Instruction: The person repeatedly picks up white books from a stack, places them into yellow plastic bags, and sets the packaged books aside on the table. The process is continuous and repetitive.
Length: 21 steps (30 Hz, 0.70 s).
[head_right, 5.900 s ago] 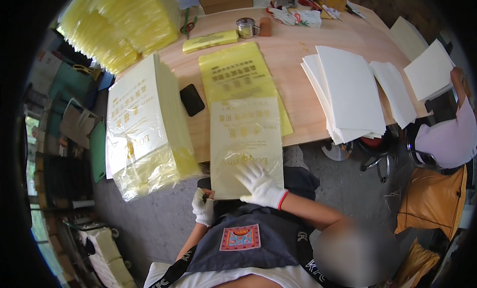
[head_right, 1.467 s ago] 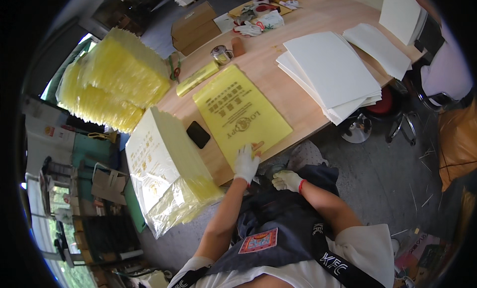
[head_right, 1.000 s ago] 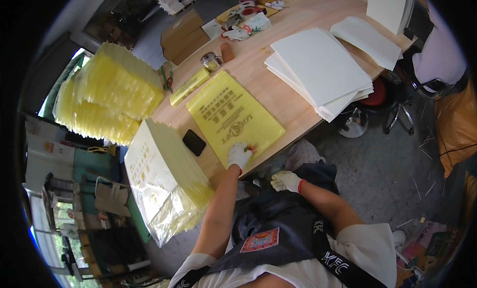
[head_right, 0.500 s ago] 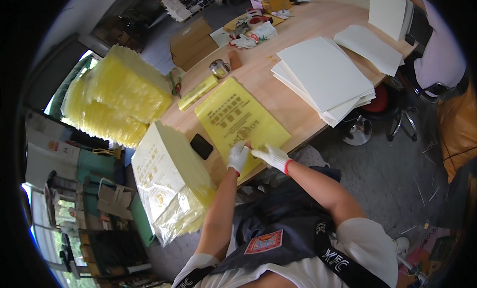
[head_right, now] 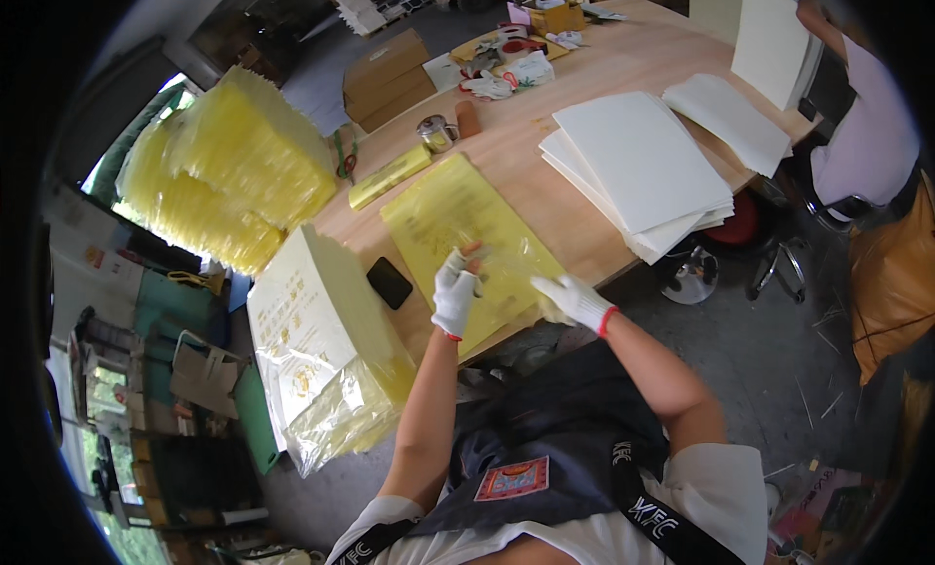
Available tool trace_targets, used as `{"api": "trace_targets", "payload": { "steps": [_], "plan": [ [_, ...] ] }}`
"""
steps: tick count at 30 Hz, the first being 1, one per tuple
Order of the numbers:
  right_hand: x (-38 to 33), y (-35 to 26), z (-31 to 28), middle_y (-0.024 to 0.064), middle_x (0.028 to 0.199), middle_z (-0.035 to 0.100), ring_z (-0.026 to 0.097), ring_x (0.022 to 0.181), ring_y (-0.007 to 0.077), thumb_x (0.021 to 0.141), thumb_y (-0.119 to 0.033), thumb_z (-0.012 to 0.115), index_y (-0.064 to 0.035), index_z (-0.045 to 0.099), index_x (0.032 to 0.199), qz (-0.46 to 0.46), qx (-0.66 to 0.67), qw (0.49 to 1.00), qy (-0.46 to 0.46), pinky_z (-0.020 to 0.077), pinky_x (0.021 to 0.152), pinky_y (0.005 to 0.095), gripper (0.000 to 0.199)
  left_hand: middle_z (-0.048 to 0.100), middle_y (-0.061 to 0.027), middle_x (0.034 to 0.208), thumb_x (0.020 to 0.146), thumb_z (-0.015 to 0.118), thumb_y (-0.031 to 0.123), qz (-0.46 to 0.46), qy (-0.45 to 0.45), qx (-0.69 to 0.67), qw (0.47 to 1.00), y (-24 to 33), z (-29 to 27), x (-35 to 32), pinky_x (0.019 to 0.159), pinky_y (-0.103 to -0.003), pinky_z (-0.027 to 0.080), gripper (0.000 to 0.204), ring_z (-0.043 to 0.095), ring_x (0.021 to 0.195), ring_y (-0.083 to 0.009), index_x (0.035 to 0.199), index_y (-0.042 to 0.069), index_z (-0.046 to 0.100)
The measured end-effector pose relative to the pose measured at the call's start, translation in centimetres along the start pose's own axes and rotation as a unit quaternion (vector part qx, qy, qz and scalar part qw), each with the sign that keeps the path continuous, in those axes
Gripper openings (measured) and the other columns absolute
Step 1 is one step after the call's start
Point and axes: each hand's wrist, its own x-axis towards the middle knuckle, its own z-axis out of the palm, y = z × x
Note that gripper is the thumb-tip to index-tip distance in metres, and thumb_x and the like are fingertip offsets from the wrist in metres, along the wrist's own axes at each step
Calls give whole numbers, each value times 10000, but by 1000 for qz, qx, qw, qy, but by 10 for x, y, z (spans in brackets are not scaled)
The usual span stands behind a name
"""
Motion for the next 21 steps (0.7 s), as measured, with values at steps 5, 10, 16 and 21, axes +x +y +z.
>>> {"api": "trace_targets", "payload": {
  "steps": [5, 10, 16, 21],
  "plan": [
    [66, 14, 48, 145, 1034, 666, 625, 962, 266, 952, -351, 546, -50, 589, 1205, -185, -364, 903, 135, 479, 848, 371, 396, 677, -76, 863, 803, 528, -83, 275, -136, 244, 920, 48, 81, -47, 646, -310, 503, 323, 642, 754, -233, 1074, 48, 647],
    [85, 19, 42, 154, 1139, 631, 597, 1048, 283, 924, -343, 574, -73, 591, 1209, -268, -287, 908, 147, 464, 889, 381, 393, 618, -118, 761, 690, 606, -7, 334, -248, 256, 873, 80, 116, -104, 604, -395, 485, 249, 621, 680, -326, 922, 85, 600],
    [20, 33, -17, 127, 1145, 638, 608, 1036, 314, 884, -268, 589, -110, 629, 1124, -237, -389, 887, 74, 478, 859, 408, 290, 698, -99, 862, 917, 603, 105, 160, -73, 251, 952, -4, 74, -80, 651, -269, 502, 171, 634, 669, -147, 1062, 70, 688],
    [-40, 18, -120, 101, 1097, 566, 507, 1050, 305, 806, -217, 629, -117, 561, 1080, -254, -556, 662, 434, 421, 885, 434, 300, 652, -51, 744, 943, 595, 130, 91, -43, 145, 984, -39, 54, -60, 599, -264, 468, 156, 564, 621, -110, 1060, 81, 687]
  ]
}}
